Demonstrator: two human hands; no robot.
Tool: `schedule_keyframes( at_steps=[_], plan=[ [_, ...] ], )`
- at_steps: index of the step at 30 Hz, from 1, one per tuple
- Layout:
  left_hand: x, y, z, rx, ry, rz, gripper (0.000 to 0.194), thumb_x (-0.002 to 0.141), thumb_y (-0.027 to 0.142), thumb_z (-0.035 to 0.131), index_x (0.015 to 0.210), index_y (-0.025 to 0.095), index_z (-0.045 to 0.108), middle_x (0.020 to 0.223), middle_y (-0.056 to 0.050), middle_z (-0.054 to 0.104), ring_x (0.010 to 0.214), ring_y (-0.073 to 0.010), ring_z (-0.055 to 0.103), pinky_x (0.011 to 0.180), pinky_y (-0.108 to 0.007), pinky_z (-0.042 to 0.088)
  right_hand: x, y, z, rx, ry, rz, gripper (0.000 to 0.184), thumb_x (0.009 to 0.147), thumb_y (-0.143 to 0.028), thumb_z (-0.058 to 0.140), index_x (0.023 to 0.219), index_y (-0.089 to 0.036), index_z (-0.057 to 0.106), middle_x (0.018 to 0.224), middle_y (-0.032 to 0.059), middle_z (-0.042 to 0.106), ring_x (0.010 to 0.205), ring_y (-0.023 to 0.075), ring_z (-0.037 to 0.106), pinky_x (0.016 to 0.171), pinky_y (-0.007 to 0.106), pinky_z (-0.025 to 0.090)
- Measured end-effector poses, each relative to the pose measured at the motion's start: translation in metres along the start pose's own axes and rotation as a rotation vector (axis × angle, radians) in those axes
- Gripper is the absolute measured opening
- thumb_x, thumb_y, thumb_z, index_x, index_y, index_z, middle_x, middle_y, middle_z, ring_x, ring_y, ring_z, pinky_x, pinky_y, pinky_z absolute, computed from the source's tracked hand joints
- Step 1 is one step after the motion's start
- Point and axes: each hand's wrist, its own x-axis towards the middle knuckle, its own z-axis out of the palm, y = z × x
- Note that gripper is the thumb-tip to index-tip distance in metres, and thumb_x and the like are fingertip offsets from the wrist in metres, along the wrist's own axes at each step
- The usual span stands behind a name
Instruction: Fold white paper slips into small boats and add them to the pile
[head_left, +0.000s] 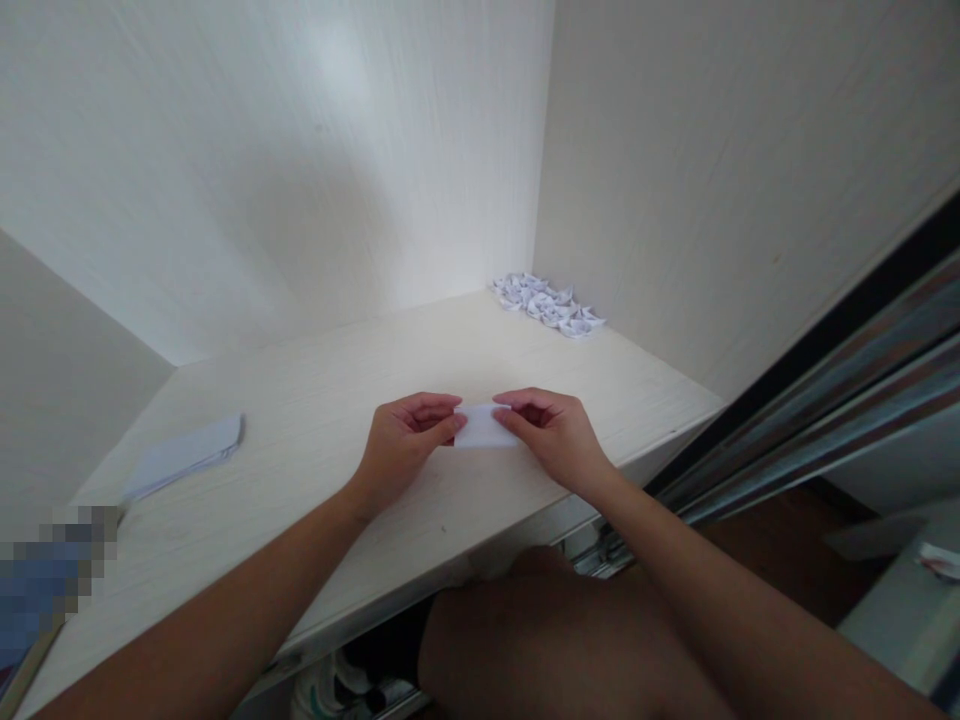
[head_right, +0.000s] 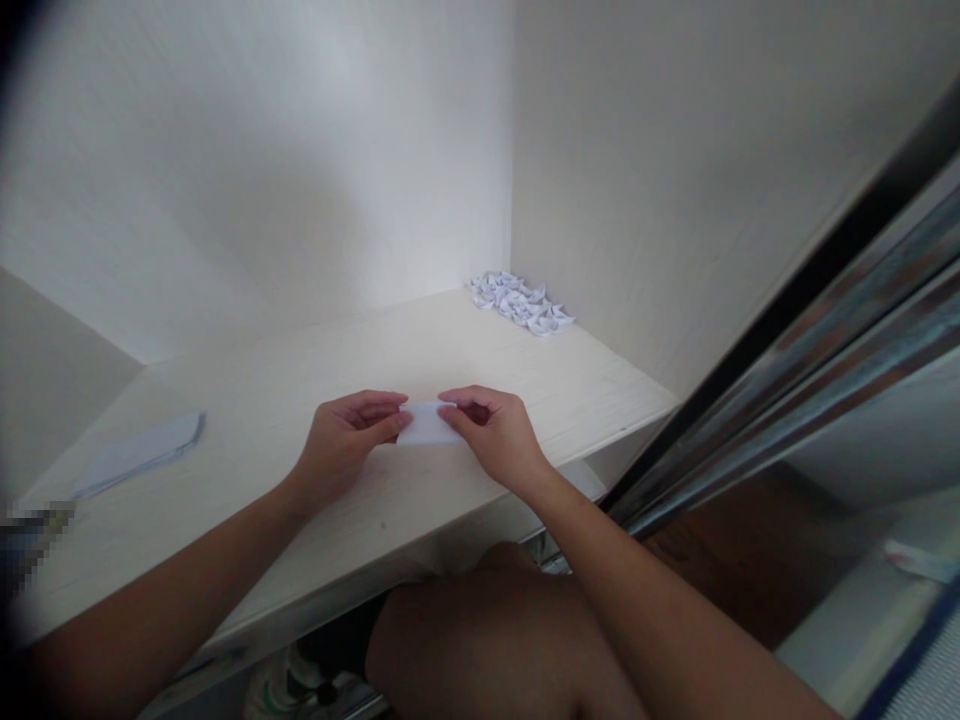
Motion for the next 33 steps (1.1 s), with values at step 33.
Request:
schedule_keyframes(
  at_steps=[33],
  plan=[
    [-0.005, 0.002, 0.002, 0.019, -0.133, 0.068, 0.028, 0.072, 0.026, 0.087, 0.096, 0.017, 0.077, 0.078, -0.004, 0.081, 0.065, -0.0140, 0.075, 0.063, -0.022, 0.060, -0.006, -0.012, 0.000, -0.238, -0.132, -0.049, 0.016, 0.084, -0.031, 0.072, 0.090, -0.018, 0.078, 0.085, 0.0052, 0.077, 0.071, 0.0160, 0.062, 0.065, 0.029, 0.047]
  ],
)
